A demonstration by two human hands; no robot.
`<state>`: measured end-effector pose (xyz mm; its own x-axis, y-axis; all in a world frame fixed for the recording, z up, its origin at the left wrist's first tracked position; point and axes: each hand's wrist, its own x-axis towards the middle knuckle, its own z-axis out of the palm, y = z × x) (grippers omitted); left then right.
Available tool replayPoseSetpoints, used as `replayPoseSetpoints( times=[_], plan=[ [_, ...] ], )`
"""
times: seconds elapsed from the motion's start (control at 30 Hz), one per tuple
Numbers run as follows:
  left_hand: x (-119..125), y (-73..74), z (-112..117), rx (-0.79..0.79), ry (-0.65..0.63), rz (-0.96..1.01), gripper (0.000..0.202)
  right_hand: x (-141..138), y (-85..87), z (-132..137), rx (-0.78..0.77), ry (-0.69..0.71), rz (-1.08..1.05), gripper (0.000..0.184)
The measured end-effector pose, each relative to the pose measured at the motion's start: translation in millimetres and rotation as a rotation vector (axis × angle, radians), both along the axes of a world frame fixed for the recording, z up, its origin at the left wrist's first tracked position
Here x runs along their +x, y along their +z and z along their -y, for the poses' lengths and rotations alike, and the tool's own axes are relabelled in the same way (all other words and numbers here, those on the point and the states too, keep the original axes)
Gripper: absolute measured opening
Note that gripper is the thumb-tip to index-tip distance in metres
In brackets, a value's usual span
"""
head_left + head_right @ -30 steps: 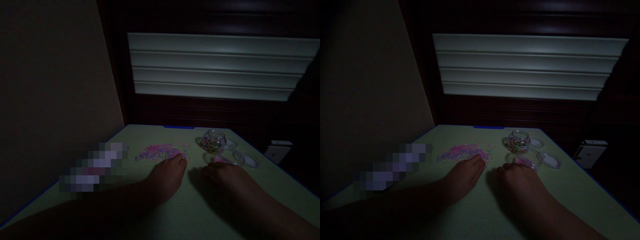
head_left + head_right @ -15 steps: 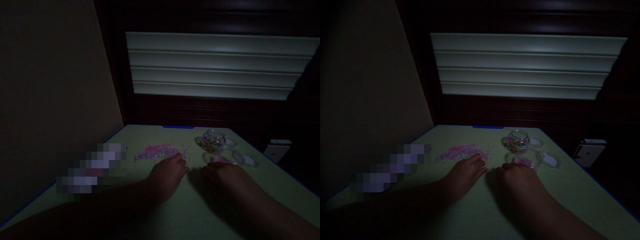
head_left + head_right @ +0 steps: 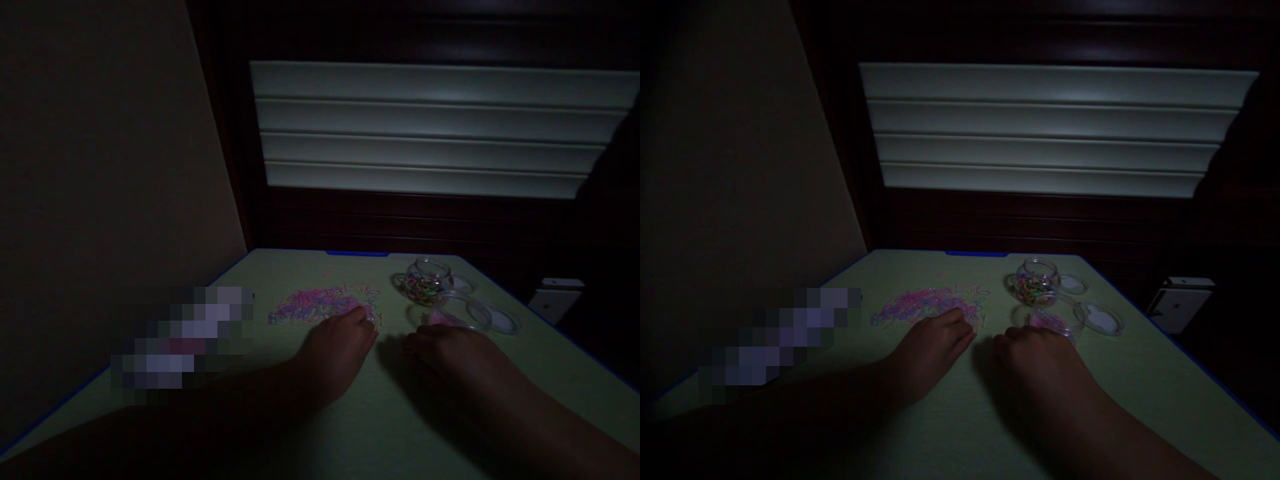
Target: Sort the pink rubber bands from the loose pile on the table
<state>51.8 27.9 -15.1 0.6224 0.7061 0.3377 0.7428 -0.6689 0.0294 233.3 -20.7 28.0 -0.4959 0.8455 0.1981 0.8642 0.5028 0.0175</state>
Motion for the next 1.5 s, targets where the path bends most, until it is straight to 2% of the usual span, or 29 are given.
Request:
replayPoseSetpoints(
  times=[0.2,0.77,0.97,1.37,1.5],
  plan=[
    [-0.3,-1.2,-3.7,-0.054,-0.002,0.050,0.023,0.9,0.1,0.3,-0.032,-0.008,-0.012,0.017],
    [1.3,-3.1,-8.2,-0.038,0.008,0.107,0.028,1.5,-4.0,-2.0,0.018,0.012,0.004,0.016],
    [2.1,-5.4,-8.6,-0.046,0.012,0.151,0.021,-1.6,-1.0,-1.5,0.017,-0.004,-0.014,0.016],
    [2.4,-1.8,-6.4,-0.057,-0.009,0.145,0.019,-0.2,-2.6,-1.3,-0.016,0.007,-0.015,0.016],
    [1.8,-0.9,-4.7,-0.081,-0.015,0.151,0.019,0.7,-2.5,-2.8,-0.017,-0.033,-0.017,0.018]
  ],
)
